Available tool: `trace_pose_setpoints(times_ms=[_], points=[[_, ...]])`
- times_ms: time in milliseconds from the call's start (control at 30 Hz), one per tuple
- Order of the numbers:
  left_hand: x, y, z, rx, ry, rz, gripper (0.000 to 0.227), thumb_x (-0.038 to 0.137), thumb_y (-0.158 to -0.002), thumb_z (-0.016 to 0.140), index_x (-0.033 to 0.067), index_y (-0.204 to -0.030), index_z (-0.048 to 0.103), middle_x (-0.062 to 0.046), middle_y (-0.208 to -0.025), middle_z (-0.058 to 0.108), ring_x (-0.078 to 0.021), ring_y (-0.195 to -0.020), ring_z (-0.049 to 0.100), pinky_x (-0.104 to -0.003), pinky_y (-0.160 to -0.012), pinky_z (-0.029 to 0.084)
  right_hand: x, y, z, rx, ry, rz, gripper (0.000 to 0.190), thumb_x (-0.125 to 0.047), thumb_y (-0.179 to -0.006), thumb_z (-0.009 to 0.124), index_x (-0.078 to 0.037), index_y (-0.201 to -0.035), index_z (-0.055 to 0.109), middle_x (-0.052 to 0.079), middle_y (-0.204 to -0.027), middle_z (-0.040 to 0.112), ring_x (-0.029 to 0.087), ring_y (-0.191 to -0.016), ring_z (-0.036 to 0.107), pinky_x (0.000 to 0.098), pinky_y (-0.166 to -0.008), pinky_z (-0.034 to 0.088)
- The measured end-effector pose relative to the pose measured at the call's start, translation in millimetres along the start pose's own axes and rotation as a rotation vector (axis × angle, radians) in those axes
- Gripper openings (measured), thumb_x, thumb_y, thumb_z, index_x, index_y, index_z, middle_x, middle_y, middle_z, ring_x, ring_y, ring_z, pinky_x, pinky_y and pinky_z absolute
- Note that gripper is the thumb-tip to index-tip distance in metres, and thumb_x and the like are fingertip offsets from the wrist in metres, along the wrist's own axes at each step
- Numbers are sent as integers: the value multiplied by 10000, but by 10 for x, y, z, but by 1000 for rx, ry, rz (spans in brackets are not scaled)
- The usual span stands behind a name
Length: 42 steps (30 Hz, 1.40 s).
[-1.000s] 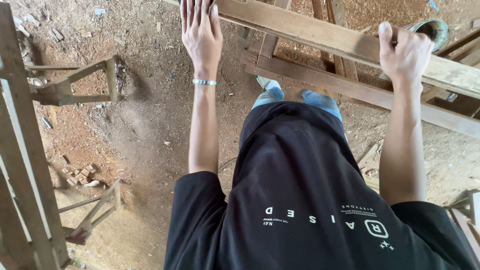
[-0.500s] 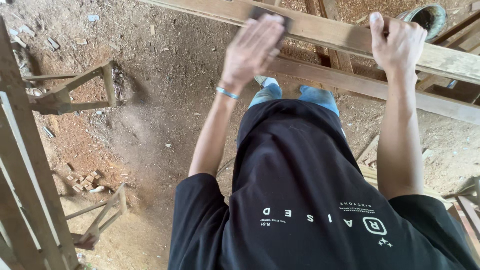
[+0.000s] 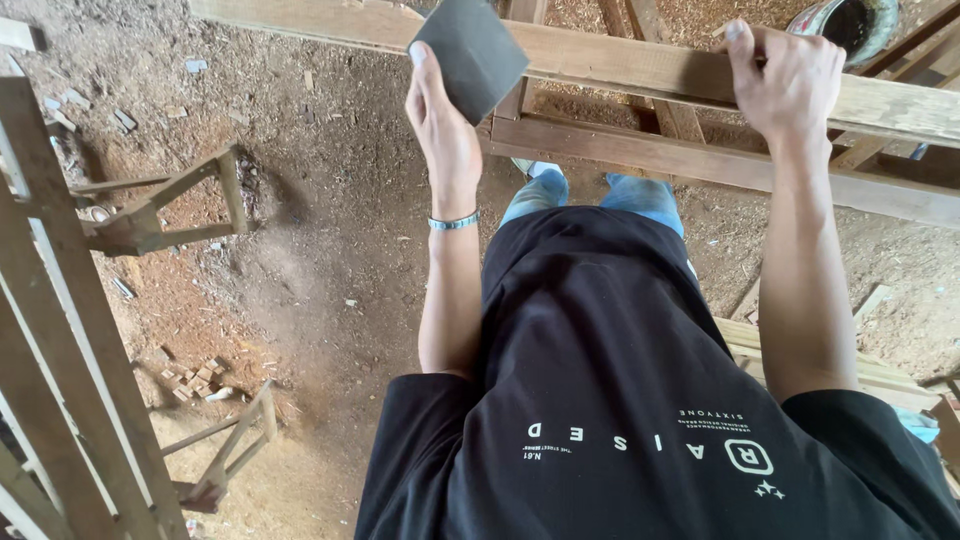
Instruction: The person sands the surface and edges of a wooden beam using sandpaper, then scrapes the wood with a putty knife.
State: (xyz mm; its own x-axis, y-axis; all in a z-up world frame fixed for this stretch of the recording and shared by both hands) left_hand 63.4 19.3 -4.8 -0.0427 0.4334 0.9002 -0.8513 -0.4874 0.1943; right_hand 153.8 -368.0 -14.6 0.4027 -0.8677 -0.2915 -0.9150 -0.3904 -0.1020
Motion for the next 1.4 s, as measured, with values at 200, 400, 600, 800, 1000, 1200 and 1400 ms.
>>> trace_pose_setpoints(times_ms=[200,400,600,800,1000,1200,1400], points=[[-82,90,233,6,355,-309,592,469,-1033,486,55,-1451,419,-148,-1370,522,-248,-1255,546,-419,-1028,514,97,-14,107,-78,41,64,584,-454,-1178,323,-197,-947,793,13,-571,589,196,-462,489,377,-575,425],[-192,182,494,-17,529,-351,542,454,-1036,399,104,-1450,382,-122,-1371,531,-277,-1286,520,-469,-1027,525,122,12,123,-88,91,81,656,-481,-1187,337,-142,-768,712,7,-542,564,159,-452,494,348,-538,427],[258,247,683,-123,-1038,717,359,349,-1148,440,174,-1443,547,6,-1468,603,-185,-1354,582,-327,-1183,505,-109,-15,-184,106,23,-73,537,-409,-1166,407,-140,-828,726,48,-618,603,217,-558,584,345,-582,475],[-108,666,1177,-371,-1541,751,400,385,-1060,565,292,-1447,528,-52,-1566,409,-272,-1460,401,-420,-1236,370,-76,-10,-163,81,-65,-66,541,-399,-1195,513,-115,-789,729,49,-616,604,217,-498,582,363,-544,481],[-179,725,1261,-323,-1665,651,439,338,-1067,573,217,-1482,499,-68,-1599,350,-302,-1476,377,-442,-1242,340,-63,42,-229,139,-56,-111,507,-410,-1150,505,-131,-782,718,46,-594,610,216,-532,601,364,-556,498],[-458,808,1250,-259,-1738,634,452,331,-1066,576,171,-1480,488,-91,-1604,316,-304,-1472,356,-420,-1228,336,-47,35,-202,50,-153,-105,471,-370,-1151,527,-116,-785,678,60,-589,580,243,-479,582,381,-485,476],[-734,1394,1537,-407,-1677,737,511,226,-1115,533,70,-1569,358,-71,-1655,289,-231,-1527,360,-350,-1284,349,-121,221,-421,278,-126,-279,359,-259,-1109,490,-123,-835,680,17,-631,601,186,-540,577,308,-510,464]])
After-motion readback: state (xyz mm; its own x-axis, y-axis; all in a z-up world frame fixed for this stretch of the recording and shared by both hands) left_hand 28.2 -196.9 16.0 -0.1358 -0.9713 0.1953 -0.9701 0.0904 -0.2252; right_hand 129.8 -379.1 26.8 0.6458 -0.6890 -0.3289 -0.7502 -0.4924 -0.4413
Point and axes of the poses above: each hand's wrist, its own y-axis away from the middle knuckle, its own z-axis out of the palm, x = y × z, the point moved 8 cm from there along -y, towards the middle knuckle
